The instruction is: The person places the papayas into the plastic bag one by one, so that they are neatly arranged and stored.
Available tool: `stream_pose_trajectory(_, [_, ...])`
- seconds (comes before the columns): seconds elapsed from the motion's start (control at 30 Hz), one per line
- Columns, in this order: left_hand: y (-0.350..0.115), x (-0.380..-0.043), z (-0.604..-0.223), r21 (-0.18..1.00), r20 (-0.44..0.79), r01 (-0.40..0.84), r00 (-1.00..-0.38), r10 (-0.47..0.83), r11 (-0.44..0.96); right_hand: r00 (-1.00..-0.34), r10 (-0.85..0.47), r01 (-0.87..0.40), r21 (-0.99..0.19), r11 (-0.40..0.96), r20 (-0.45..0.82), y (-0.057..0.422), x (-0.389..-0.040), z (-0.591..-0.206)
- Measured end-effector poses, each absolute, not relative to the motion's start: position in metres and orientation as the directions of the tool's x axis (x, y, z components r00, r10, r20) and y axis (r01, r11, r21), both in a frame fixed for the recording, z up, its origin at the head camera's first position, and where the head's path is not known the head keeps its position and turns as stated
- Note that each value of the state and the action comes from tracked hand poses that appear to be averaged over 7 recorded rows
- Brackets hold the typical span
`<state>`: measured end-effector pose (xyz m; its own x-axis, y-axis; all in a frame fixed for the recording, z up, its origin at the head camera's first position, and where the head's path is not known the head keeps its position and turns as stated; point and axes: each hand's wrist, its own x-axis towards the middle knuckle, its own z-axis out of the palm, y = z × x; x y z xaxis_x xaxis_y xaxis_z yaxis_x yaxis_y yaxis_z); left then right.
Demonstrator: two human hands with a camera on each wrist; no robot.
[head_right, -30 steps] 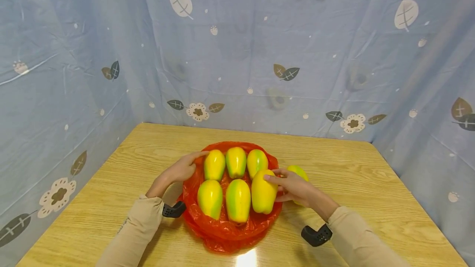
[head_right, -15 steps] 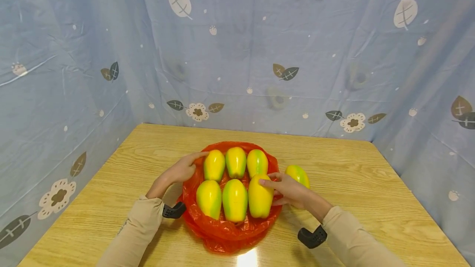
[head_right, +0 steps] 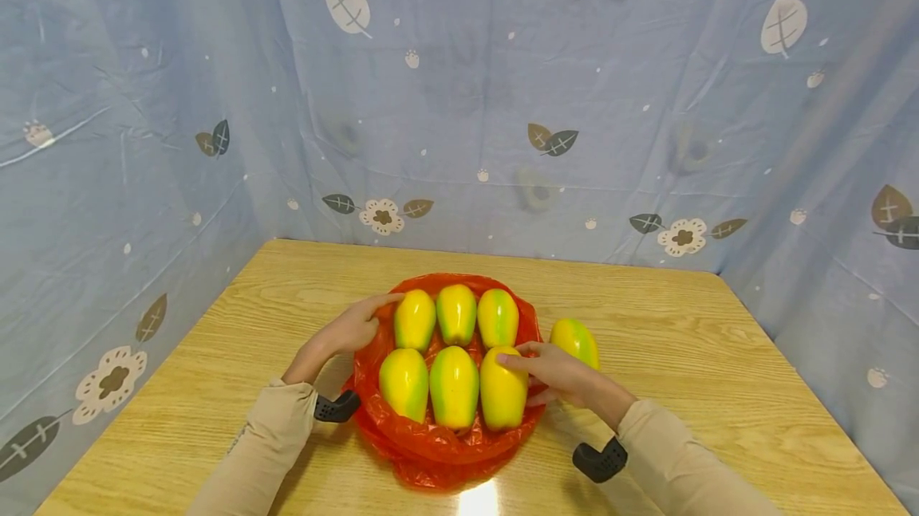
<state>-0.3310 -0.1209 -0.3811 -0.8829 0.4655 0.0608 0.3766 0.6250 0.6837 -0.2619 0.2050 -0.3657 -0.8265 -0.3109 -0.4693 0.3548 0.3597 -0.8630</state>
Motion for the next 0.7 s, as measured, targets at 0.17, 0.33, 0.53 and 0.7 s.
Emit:
stream_pose_trajectory(0.17, [-0.121,-0.331,-0.382,0.689,0.073,0.387,-0.879,0.472,0.613,-0.83,-0.284,0.358,-0.849,0.389,-0.48,0.202,-0.262,-0.365])
stream_pose_trajectory(0.33, [-0.121,-0.332,-0.382,0.693,0.076,0.39,-0.876,0.476,0.607,-0.836,-0.272,0.354,-0.846,0.399,-0.477,0.202,-0.262,-0.364])
stream_pose_trajectory(0.53, [-0.121,-0.332,-0.383,0.691,0.069,0.384,-0.878,0.473,0.612,-0.857,-0.261,0.31,-0.848,0.431,-0.445,0.205,-0.26,-0.358])
stream_pose_trajectory(0.7, [-0.122,-0.332,-0.381,0.69,0.065,0.383,-0.878,0.474,0.614,-0.857,-0.259,0.316,-0.852,0.418,-0.445,0.208,-0.259,-0.352])
